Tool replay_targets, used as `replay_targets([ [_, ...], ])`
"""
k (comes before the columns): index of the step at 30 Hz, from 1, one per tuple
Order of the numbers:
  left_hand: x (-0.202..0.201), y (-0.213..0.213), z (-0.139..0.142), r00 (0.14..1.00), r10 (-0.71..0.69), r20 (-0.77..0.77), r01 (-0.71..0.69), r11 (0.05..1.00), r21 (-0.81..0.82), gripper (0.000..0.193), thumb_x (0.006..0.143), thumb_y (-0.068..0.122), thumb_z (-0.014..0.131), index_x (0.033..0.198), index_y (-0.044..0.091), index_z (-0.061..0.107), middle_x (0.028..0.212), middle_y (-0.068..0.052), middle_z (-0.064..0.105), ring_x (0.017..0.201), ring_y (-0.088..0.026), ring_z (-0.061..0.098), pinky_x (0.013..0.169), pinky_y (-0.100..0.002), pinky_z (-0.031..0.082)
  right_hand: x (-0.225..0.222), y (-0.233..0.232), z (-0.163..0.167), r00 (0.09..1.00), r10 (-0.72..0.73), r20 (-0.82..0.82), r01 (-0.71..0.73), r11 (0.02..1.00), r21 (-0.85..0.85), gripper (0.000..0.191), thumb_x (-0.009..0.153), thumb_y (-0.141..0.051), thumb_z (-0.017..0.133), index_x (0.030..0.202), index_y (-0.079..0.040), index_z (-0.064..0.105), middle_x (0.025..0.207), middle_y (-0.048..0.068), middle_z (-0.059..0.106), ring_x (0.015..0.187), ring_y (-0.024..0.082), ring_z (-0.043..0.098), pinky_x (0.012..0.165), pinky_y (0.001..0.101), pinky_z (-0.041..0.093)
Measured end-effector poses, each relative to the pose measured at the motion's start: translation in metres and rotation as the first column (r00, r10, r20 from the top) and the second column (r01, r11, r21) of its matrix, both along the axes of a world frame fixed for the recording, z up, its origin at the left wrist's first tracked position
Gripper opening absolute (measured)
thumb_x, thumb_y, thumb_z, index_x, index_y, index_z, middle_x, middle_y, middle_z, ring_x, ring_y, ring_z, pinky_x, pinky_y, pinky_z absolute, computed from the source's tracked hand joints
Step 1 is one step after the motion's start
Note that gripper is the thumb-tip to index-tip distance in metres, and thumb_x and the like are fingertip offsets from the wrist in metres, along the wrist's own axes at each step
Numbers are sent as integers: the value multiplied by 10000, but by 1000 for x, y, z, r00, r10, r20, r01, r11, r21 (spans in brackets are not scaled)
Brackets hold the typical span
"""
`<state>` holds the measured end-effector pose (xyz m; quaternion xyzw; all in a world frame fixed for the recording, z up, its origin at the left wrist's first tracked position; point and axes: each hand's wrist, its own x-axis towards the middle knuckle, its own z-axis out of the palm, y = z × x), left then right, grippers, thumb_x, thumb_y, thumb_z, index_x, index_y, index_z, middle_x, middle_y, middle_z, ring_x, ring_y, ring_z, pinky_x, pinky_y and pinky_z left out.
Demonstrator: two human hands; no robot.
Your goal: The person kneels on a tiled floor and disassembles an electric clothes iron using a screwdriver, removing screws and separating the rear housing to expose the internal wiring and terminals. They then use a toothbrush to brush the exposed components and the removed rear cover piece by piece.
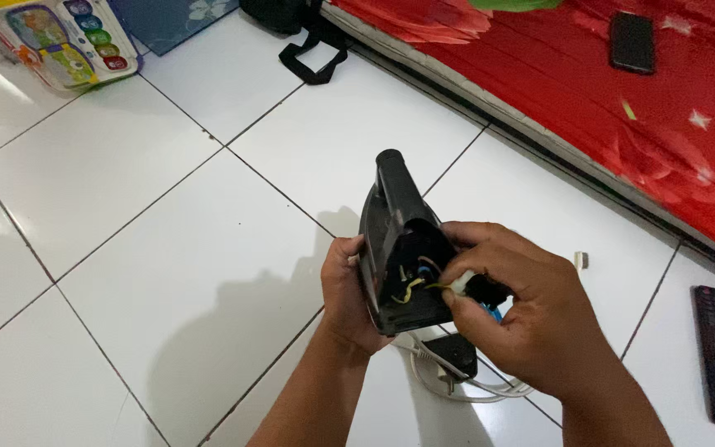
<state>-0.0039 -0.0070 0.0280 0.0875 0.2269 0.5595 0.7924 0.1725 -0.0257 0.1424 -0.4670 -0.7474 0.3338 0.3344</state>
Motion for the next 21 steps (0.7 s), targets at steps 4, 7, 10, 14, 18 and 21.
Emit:
replay_targets([
  [4,-2,-1,1,991,-14,134,17,1000,-19,588,930,486,430,1142,12,705,1004,-145,729,870,-250,726,722,-379,632,0,1,-2,999,30,45,-31,999,17,158,728,-75,738,881,-115,742,1232,126,742,1014,225,735,763,342,608],
  [7,-1,-1,4,989,-33,143,35,999,-11,593,920,491,428,1148,16,700,1021,-153,723,886,-255,723,726,-391,629,0,2,-2,997,69,25,-68,997,-45,123,812,-102,743,928,-139,761,1306,108,724,997,201,744,614,300,611],
  [10,0,-1,6,998,-34,59,39,995,-89,618,888,517,407,1130,33,707,1004,-149,724,878,-253,726,706,-403,626,-1,2,0,997,34,68,-32,999,-32,100,763,-85,753,860,-108,752,1254,116,728,992,208,741,661,303,615],
  [14,2,0,7,998,-52,20,53,996,-67,659,882,544,384,1132,34,718,1003,-153,722,885,-246,723,690,-402,611,-3,3,3,999,27,21,-25,996,-89,105,764,-89,758,864,-119,756,1269,106,720,994,203,751,662,307,634],
  [18,2,1,8,998,-55,7,56,992,-111,638,901,531,374,1129,39,710,1033,-162,711,931,-262,704,756,-411,613,-4,4,4,998,-15,54,18,998,-55,119,752,-117,798,864,-110,758,1259,94,738,1006,207,742,727,326,647],
  [21,3,0,11,995,-76,58,84,984,-155,635,911,521,356,1161,55,707,1084,-139,715,986,-259,692,813,-414,604,-1,5,1,997,-59,54,64,993,-95,160,735,-140,814,881,-113,756,1263,77,747,989,206,752,741,341,633],
])
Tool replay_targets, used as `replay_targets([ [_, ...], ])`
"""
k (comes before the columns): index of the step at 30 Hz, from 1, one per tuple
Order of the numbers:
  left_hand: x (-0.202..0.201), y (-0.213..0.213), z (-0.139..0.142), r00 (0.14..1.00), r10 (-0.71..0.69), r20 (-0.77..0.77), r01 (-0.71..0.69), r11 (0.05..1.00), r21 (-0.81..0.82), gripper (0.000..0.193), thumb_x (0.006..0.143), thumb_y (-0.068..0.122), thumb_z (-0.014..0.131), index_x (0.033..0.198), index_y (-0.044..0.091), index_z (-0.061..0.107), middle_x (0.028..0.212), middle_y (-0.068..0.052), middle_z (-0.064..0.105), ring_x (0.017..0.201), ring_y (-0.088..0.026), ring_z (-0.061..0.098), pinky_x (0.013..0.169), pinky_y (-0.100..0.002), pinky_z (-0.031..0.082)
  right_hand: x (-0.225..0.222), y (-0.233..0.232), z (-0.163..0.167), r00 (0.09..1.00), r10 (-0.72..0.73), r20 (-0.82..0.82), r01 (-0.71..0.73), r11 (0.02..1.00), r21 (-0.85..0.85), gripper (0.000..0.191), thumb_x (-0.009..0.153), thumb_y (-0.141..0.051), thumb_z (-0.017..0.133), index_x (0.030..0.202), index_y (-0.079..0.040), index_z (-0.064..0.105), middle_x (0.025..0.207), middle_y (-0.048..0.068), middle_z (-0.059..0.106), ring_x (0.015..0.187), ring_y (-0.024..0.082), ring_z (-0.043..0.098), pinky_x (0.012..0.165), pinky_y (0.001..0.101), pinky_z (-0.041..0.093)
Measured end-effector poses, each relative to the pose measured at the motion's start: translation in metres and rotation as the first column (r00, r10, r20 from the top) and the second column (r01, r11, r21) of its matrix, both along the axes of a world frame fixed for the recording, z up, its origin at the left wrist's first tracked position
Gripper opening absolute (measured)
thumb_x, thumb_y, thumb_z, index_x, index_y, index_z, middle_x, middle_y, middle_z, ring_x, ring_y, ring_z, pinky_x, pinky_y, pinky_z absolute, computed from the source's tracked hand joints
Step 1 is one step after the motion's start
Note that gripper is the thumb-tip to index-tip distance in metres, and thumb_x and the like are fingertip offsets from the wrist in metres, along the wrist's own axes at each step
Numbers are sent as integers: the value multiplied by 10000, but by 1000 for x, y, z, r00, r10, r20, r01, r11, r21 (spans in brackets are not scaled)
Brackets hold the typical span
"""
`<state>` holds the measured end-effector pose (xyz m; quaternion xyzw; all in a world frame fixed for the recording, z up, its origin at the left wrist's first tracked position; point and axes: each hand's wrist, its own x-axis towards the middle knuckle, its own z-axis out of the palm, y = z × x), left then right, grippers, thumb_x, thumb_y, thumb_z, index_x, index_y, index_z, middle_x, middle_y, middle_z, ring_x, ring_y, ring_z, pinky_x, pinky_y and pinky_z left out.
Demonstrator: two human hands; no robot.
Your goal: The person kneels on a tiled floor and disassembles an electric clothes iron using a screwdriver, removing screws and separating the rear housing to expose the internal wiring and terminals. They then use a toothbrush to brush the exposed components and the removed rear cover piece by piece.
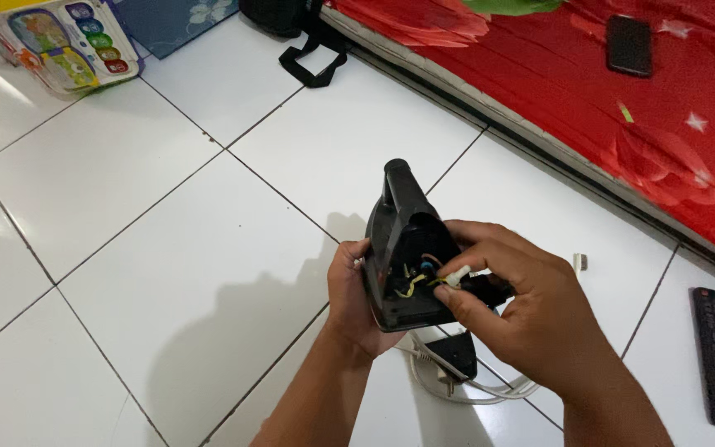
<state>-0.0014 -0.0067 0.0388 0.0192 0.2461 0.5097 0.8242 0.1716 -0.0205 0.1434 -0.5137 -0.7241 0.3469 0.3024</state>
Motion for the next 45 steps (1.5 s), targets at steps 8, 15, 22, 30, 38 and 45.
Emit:
replay_targets([
  [8,1,0,1,999,35,-33,-33,998,53,650,885,511,372,1173,24,691,1081,-184,708,999,-285,692,808,-448,596,21,6,-5,965,99,-242,-102,995,2,298,899,-213,673,1153,-58,668,1346,189,697,1227,311,681,951,454,565],
  [15,1,-2,6,987,90,-130,-62,976,209,718,731,440,528,1265,-36,598,1146,-220,698,1071,-330,703,875,-486,619,17,7,-6,943,-114,-313,57,981,-185,367,992,-271,604,1264,-28,647,1148,233,733,1041,351,777,815,502,630],
  [22,5,-11,20,988,81,-134,-23,922,386,844,675,256,655,1435,-23,421,1280,-262,559,1244,-393,572,1033,-532,535,-5,8,7,968,-228,-104,203,958,-203,548,880,-212,641,1415,-119,562,1049,147,787,947,202,805,738,343,669],
  [30,15,-11,23,932,117,-343,20,929,370,1050,619,130,586,1537,209,83,1259,-173,466,1219,-330,547,1018,-577,538,-1,10,7,932,-361,-26,351,920,-171,479,896,-136,676,1369,-95,609,1006,152,792,822,188,788,647,310,645],
  [38,23,-10,18,827,136,-546,64,941,332,1079,617,157,591,1543,246,45,1194,-183,465,1165,-330,564,920,-516,581,21,17,-7,933,-320,-165,293,941,-170,485,890,-86,687,1373,-65,655,1049,132,814,754,147,752,612,298,620],
  [45,10,-12,12,933,117,-339,18,929,370,971,699,352,622,1525,110,174,1281,-278,487,1206,-421,591,875,-539,597,28,18,-6,889,-289,-355,161,923,-349,488,1014,-227,486,1449,-16,553,1212,242,733,1061,291,731,877,379,589],
])
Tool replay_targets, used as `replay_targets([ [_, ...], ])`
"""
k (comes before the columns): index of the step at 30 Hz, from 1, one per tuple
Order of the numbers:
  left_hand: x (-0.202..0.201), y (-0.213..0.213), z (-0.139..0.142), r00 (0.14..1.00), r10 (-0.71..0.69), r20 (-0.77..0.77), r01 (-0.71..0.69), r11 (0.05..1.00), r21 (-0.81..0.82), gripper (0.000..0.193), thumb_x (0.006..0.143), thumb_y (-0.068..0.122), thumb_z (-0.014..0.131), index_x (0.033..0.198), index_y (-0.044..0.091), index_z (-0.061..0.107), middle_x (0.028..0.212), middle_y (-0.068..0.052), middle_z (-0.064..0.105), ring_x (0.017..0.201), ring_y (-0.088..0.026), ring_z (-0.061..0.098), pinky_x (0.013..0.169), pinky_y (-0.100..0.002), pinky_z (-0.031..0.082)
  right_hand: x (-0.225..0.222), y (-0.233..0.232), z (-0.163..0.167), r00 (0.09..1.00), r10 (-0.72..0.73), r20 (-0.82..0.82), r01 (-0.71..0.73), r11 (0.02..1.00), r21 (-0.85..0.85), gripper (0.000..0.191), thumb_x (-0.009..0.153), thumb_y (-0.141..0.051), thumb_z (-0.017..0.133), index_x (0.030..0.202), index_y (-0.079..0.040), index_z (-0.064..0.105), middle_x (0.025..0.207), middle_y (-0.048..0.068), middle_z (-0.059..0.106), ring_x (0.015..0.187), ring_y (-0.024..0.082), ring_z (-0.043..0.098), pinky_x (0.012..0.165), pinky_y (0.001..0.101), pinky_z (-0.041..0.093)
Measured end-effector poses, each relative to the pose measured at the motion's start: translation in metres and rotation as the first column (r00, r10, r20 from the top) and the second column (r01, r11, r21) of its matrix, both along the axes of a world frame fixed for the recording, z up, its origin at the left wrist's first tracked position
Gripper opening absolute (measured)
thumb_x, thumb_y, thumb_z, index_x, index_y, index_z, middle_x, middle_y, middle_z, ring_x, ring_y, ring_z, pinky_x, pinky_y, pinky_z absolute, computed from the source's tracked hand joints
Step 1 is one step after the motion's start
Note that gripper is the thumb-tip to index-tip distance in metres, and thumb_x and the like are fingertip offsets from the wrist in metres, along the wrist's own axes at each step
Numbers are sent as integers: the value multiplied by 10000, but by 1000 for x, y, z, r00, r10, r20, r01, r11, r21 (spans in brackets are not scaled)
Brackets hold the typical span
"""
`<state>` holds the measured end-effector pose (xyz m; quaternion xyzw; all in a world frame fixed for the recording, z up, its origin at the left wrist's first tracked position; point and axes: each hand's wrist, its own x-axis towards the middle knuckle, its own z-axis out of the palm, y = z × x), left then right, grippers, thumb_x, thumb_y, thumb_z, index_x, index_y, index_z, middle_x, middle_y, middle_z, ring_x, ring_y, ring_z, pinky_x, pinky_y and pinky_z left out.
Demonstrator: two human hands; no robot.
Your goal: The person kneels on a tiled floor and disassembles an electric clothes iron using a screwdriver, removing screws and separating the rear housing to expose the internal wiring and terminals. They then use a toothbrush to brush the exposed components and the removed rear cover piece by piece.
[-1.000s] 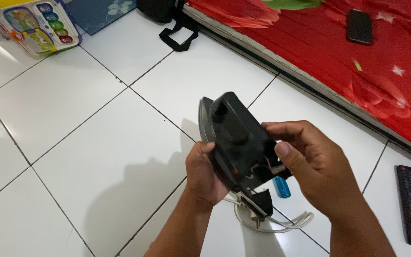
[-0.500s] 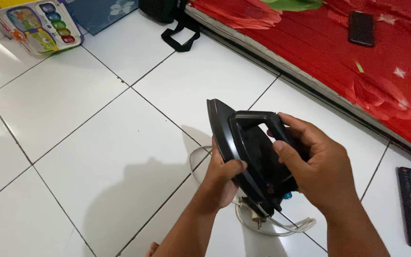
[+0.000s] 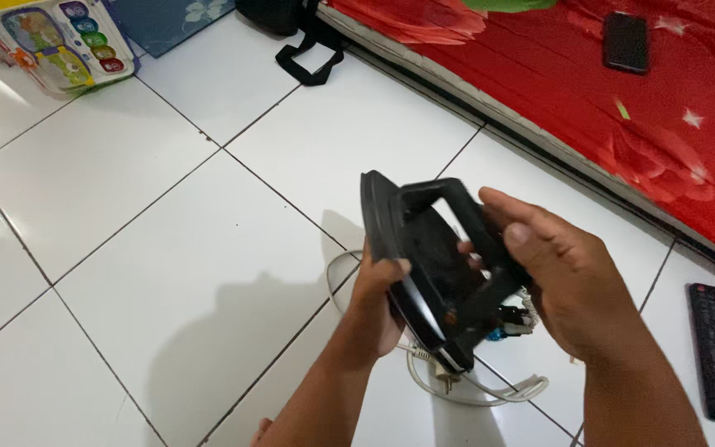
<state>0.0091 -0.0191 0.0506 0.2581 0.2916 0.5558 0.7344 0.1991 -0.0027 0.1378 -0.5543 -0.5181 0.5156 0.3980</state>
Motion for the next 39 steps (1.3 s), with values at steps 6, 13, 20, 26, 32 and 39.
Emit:
replay_targets([
  [6,-15,10,-20,998,-30,51,39,980,-195,855,800,536,452,1385,-86,488,1216,-326,607,1125,-423,663,778,-487,653,21,18,-3,979,-188,75,192,980,-50,472,1035,-263,397,1400,6,530,1353,225,656,1219,311,674,995,423,556],
  [13,-15,10,-31,924,-68,377,102,992,-73,841,838,583,428,1438,-3,492,1242,-281,631,1136,-431,677,806,-528,641,54,27,-48,903,-304,305,363,918,-161,402,1043,-217,476,1374,-23,598,1309,179,693,1167,290,666,977,423,535],
  [20,-20,9,-42,881,-31,472,43,999,-16,728,995,600,502,1345,-31,593,1168,-284,667,995,-384,717,751,-501,657,71,30,-94,837,-97,538,277,924,-264,381,994,-301,598,1321,-118,670,1249,143,743,1107,274,710,951,433,562],
  [26,-26,19,-86,948,144,284,-89,977,-195,479,983,444,578,1133,8,706,946,-176,744,729,-238,753,549,-353,629,52,24,-131,641,125,758,208,921,-329,421,940,-419,708,1269,-156,702,1249,81,749,1107,249,718,942,421,570],
  [32,-34,19,-121,938,79,339,-102,994,51,340,1028,334,669,1126,12,713,930,-145,742,714,-204,732,532,-315,597,24,10,-154,477,212,853,156,934,-320,537,896,-324,781,1372,-179,579,1252,61,711,1069,234,739,901,409,596],
  [39,-34,22,-104,927,99,361,-127,990,54,376,1000,383,686,1135,34,721,948,-135,756,736,-195,743,557,-309,610,18,3,-162,472,161,867,100,967,-234,593,865,-180,801,1410,-183,568,1218,90,720,1049,245,732,879,402,595],
])
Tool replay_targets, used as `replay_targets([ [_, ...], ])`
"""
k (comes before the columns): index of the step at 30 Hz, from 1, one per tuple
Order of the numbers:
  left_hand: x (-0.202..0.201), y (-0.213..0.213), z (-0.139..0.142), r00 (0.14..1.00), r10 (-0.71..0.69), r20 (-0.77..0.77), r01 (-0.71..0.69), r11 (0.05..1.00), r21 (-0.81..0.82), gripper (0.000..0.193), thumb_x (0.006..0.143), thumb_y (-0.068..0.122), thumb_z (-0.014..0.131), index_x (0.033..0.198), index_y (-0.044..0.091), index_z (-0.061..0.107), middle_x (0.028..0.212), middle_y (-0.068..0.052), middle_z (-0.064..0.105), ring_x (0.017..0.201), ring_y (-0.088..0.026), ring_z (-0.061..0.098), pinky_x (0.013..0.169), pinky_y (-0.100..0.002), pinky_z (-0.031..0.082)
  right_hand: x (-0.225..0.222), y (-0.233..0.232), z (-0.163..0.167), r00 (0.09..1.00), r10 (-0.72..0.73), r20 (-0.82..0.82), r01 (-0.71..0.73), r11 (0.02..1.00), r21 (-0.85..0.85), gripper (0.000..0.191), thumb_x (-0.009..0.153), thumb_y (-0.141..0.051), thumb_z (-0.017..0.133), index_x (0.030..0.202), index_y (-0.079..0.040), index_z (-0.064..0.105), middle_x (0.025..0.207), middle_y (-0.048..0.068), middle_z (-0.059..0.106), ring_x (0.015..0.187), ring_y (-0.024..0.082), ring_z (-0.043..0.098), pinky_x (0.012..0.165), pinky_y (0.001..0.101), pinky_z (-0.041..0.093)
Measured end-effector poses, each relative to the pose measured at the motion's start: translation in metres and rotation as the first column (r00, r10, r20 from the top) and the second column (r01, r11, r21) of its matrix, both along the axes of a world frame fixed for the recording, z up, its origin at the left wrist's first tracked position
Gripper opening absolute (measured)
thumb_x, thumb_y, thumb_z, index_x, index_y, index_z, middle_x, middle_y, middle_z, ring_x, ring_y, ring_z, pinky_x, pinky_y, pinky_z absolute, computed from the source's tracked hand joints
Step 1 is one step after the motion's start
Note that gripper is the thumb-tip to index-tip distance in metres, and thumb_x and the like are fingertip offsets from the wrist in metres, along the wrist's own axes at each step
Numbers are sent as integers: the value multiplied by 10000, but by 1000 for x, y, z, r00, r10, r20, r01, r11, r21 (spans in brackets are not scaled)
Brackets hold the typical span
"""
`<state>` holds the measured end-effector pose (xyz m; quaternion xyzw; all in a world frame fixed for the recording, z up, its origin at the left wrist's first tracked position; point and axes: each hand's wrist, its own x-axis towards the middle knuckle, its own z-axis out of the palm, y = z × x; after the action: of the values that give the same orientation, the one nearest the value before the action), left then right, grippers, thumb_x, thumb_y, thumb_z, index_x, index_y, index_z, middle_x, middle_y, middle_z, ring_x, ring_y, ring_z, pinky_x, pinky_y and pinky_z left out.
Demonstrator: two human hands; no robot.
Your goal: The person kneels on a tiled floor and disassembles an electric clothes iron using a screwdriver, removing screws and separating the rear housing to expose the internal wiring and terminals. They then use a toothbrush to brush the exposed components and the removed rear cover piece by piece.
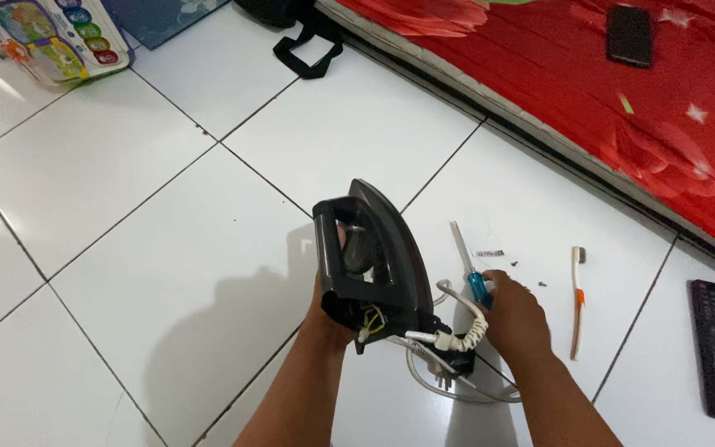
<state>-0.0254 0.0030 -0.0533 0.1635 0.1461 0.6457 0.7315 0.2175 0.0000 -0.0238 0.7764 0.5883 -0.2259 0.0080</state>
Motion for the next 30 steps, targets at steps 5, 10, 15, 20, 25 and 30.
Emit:
replay_targets([
  [5,5,4,32,998,-31,53,29,999,32,403,980,417,698,1142,50,728,961,-127,767,752,-188,751,576,-305,619,-1,1,6,997,-63,-52,59,996,-72,605,887,-253,798,1433,-166,554,1161,113,737,1009,238,748,865,395,595],
  [10,10,-1,52,996,9,-92,-29,976,-214,430,928,462,684,1112,77,740,941,-107,781,735,-178,759,569,-305,630,-1,2,1,999,-48,-22,47,996,-71,612,878,-258,798,1433,-174,556,1162,115,732,991,233,749,864,388,597],
  [15,8,0,44,981,-13,-192,-29,977,-213,489,947,516,672,1058,44,737,890,-137,771,676,-194,744,522,-304,624,7,3,-11,995,-57,-81,56,998,-18,648,883,-240,779,1471,-155,520,1167,153,730,967,248,762,833,386,615],
  [20,5,-3,27,1000,-6,21,9,994,-108,404,1038,410,684,1110,13,693,973,-154,721,773,-219,720,595,-331,610,17,10,-13,962,-170,-212,170,985,-19,498,956,-237,685,1437,-166,577,1128,159,742,940,272,750,826,426,609],
  [25,2,5,27,959,-82,-270,-91,816,-571,510,948,454,478,1166,21,635,1074,-204,681,936,-272,710,750,-426,625,19,11,-6,944,-100,-313,147,980,131,435,946,-176,645,1376,-121,603,1084,123,734,921,240,721,837,424,585],
  [30,3,8,29,980,-23,-198,-72,884,-461,613,986,514,437,1361,39,537,1275,-177,624,1114,-245,668,918,-408,606,6,4,-11,968,-124,-220,137,989,46,457,918,-174,694,1362,-124,597,1123,139,678,971,251,708,850,398,590],
])
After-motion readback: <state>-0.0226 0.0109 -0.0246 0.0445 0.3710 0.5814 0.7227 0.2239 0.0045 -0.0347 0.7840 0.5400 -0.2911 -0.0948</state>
